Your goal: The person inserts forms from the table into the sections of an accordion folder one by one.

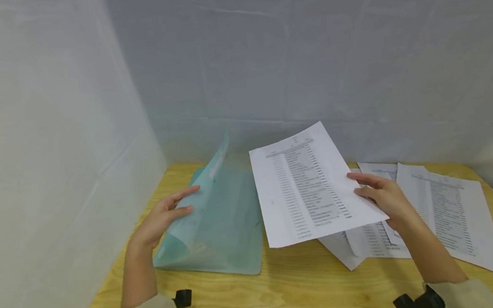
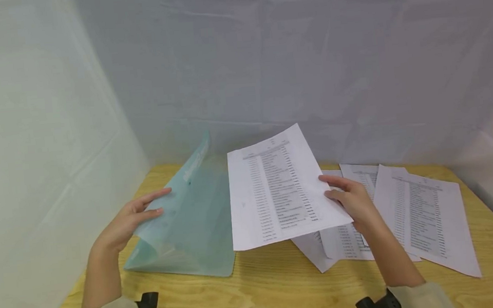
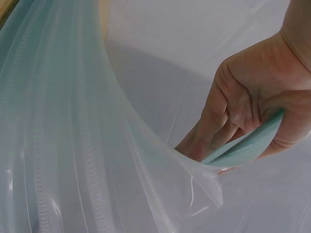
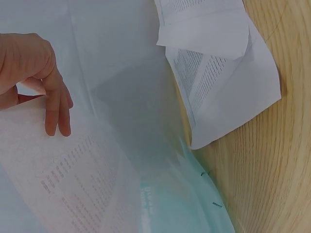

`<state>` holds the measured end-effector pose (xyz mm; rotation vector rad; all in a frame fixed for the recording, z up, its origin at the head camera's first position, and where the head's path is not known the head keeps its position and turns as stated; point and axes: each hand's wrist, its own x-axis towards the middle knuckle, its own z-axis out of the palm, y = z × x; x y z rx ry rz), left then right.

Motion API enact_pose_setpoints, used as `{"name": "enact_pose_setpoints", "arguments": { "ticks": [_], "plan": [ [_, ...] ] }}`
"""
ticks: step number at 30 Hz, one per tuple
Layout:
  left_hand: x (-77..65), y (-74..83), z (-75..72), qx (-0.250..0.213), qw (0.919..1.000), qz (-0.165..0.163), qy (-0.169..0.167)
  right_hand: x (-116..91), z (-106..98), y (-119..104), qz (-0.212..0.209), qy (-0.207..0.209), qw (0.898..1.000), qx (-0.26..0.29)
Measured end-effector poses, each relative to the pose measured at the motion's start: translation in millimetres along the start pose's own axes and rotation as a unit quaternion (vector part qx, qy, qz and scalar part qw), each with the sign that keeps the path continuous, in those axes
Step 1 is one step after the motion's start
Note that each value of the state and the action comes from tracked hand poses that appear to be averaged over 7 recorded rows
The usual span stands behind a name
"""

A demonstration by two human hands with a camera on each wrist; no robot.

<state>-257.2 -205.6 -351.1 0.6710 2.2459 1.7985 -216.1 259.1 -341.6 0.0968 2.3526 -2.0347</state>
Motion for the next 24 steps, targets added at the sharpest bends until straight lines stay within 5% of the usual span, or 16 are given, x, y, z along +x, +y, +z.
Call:
{"name": "enact_pose_setpoints", "arguments": {
  "ticks": [24],
  "plan": [
    [0.1,-1.3,1.1,0.006,1.0,-0.003,0.004,18.9,26.6,-9.8,-0.011,-0.026,1.0,-0.013]
  ]
}}
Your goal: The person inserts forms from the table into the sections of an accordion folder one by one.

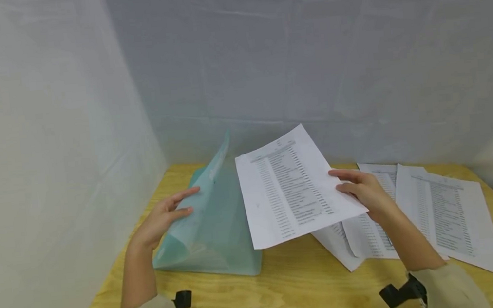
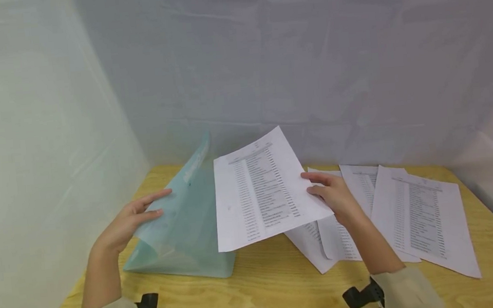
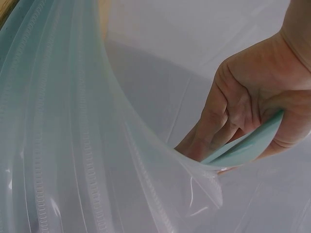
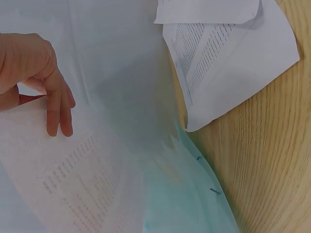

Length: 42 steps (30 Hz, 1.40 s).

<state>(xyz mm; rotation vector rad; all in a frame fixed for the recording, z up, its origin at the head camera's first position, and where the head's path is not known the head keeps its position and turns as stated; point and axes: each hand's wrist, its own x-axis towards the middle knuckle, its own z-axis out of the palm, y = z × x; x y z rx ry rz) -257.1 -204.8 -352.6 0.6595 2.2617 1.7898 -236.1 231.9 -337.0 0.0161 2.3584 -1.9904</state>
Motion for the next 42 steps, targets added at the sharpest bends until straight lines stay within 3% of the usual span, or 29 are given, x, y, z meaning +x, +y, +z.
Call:
{"name": "enact_pose_setpoints", "arguments": {
  "ticks": [26,33,42],
  "plan": [
    [5.4,-3.2,5.1,0.007,1.0,0.004,-0.005,29.2,27.7,0.5,-0.019,-0.004,1.0,0.006],
    [5.4,-1.0,6.3,0.008,1.0,0.003,-0.005,33.8,40.7,-0.2,-0.027,0.022,0.999,-0.01],
    [5.1,-2.4,6.8,0.011,0.9999,0.004,-0.003,33.5,61.7,-2.0,-0.045,0.066,0.994,-0.079]
  ]
}}
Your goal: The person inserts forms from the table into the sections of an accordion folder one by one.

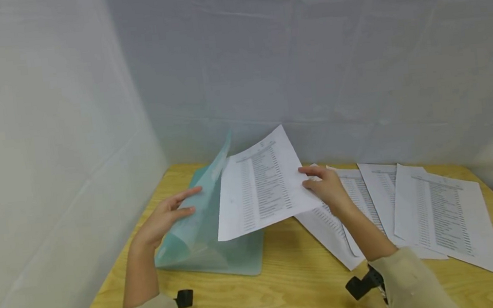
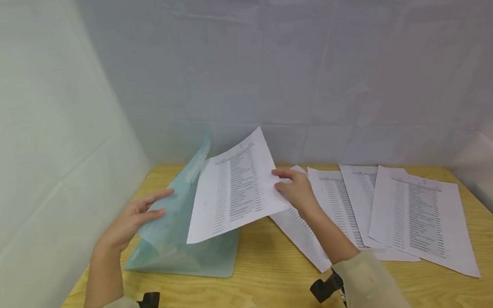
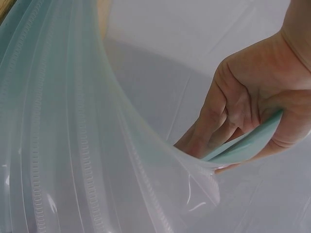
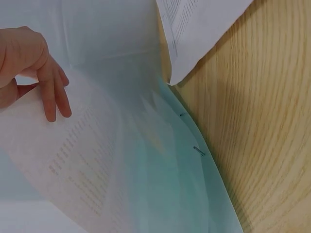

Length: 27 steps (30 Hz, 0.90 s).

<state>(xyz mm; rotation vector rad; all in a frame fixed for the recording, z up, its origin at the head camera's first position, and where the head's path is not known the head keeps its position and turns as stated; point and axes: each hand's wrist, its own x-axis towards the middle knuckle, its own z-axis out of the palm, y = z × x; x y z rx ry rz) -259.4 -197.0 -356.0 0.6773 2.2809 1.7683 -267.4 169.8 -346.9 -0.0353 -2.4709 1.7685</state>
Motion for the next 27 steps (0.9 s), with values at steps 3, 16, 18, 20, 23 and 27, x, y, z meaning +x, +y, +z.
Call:
{"name": "enact_pose_setpoints", "arguments": {
  "ticks": [3,16,18,20,23,27],
  "plan": [
    [-0.4,0.7,-0.2,0.0,1.0,-0.002,0.002,-1.5,6.8,-1.3,-0.001,0.008,1.0,-0.001],
    [0.0,4.5,0.2,0.009,0.9999,-0.006,0.008,-21.7,30.4,-0.7,-0.055,0.054,0.997,-0.032],
    [0.2,4.2,0.2,0.009,0.9999,-0.007,0.008,-25.8,34.1,0.2,-0.053,0.054,0.997,-0.023],
    [0.2,4.0,0.1,0.009,0.9999,-0.007,0.009,-29.1,37.2,1.3,-0.05,0.048,0.998,-0.008],
    [-0.1,4.0,0.2,0.008,0.9999,-0.009,0.009,-33.5,40.2,1.8,-0.048,0.047,0.998,0.005],
    [-0.9,5.2,0.6,0.005,0.9999,-0.013,0.01,-38.1,41.7,0.0,-0.058,0.048,0.997,0.003]
  ]
}}
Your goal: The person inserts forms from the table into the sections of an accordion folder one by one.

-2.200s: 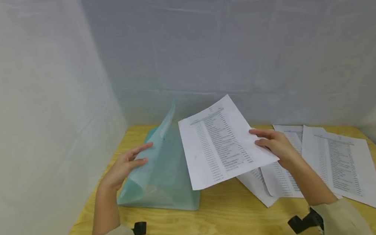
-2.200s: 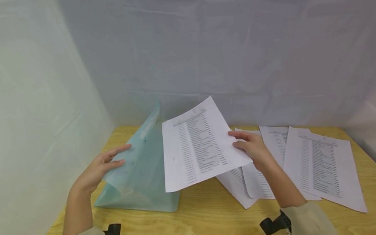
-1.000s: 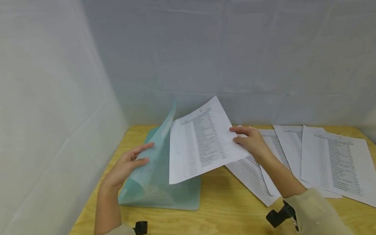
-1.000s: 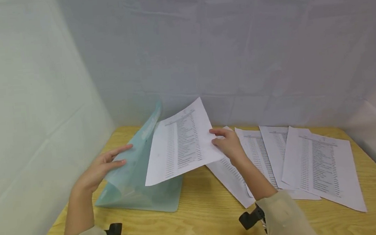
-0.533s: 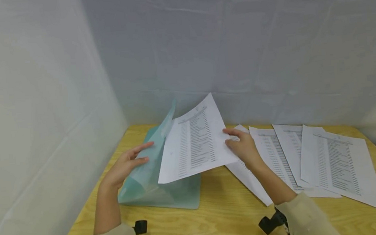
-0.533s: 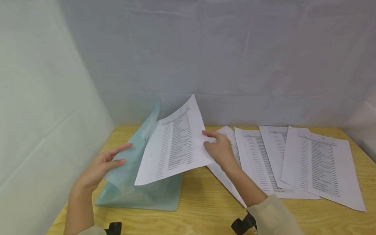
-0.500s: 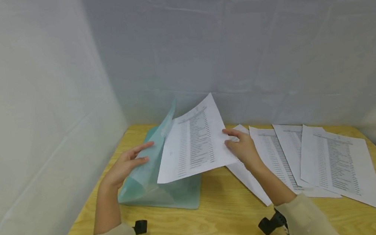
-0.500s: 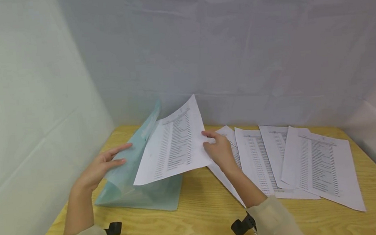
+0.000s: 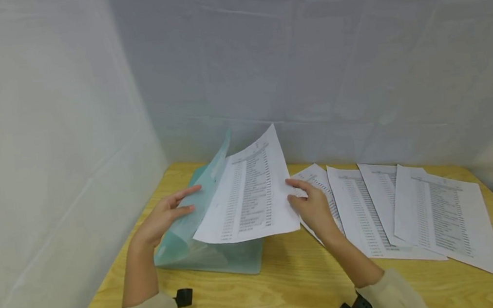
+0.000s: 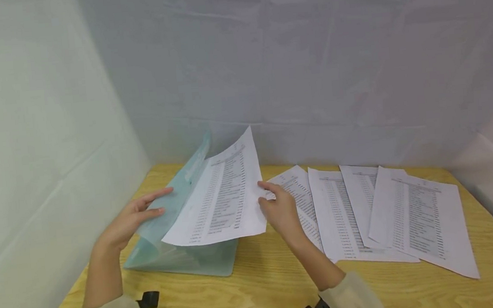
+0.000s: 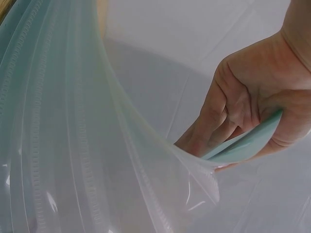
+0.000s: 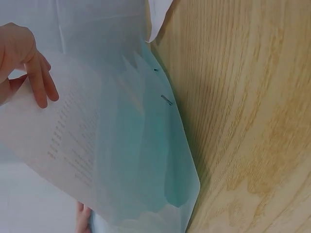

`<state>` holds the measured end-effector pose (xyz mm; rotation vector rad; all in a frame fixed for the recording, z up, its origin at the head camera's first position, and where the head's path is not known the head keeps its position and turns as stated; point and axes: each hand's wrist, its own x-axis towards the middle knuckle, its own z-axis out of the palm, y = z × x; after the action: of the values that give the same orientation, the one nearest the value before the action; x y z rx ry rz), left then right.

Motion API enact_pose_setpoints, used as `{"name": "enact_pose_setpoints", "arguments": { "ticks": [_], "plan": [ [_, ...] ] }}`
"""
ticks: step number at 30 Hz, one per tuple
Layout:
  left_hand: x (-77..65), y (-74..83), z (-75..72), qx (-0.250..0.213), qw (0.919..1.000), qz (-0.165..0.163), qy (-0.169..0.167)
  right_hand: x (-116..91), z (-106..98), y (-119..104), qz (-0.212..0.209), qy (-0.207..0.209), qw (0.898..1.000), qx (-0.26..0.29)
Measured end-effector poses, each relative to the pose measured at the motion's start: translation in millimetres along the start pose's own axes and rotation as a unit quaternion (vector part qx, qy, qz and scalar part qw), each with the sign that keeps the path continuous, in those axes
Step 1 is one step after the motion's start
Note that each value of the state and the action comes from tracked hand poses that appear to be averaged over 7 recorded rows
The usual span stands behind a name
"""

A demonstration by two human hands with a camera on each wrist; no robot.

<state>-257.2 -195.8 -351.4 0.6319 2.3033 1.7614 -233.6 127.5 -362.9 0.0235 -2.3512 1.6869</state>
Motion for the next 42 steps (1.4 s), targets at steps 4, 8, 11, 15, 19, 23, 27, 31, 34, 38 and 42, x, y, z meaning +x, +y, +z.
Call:
{"name": "enact_pose_setpoints", "arguments": {
  "ticks": [4,8,11,15,19,23,27,31,34,38,42],
  "plan": [
    [0.2,1.5,1.7,0.004,1.0,-0.002,0.002,-1.2,-1.6,-2.3,-0.028,0.002,0.999,-0.018],
    [0.3,3.8,3.6,0.024,0.9997,0.0,0.003,0.3,-4.4,-4.8,-0.06,0.014,0.997,-0.054],
    [0.5,4.7,4.8,0.034,0.9994,-0.004,0.003,1.6,-6.5,-5.8,-0.066,0.023,0.995,-0.07],
    [0.6,4.6,5.4,0.036,0.9993,-0.013,0.004,4.7,-9.3,-4.6,-0.075,0.026,0.993,-0.093],
    [1.2,5.5,5.6,0.042,0.999,-0.014,-0.001,8.6,-14.1,-2.6,-0.081,0.023,0.991,-0.106],
    [3.0,9.7,6.1,0.06,0.9981,-0.006,-0.011,10.9,-19.5,-3.8,-0.072,0.02,0.992,-0.1],
    [5.3,17.7,8.4,0.08,0.9966,-0.009,-0.018,12.8,-20.9,-7.3,-0.075,0.015,0.993,-0.094],
    [8.8,22.6,12.2,0.102,0.9944,-0.017,-0.023,13.5,-17.7,-12.8,-0.084,0.017,0.991,-0.1],
    [11.7,23.3,14.1,0.119,0.9924,-0.017,-0.026,13.0,-15.9,-17.4,-0.081,0.017,0.991,-0.102],
    [12.7,23.8,14.5,0.138,0.9899,-0.014,-0.027,10.0,-13.4,-21.5,-0.074,0.004,0.993,-0.091],
    [12.4,24.3,14.8,0.146,0.9888,-0.018,-0.026,7.4,-10.6,-20.2,-0.063,-0.008,0.995,-0.083]
  ]
}}
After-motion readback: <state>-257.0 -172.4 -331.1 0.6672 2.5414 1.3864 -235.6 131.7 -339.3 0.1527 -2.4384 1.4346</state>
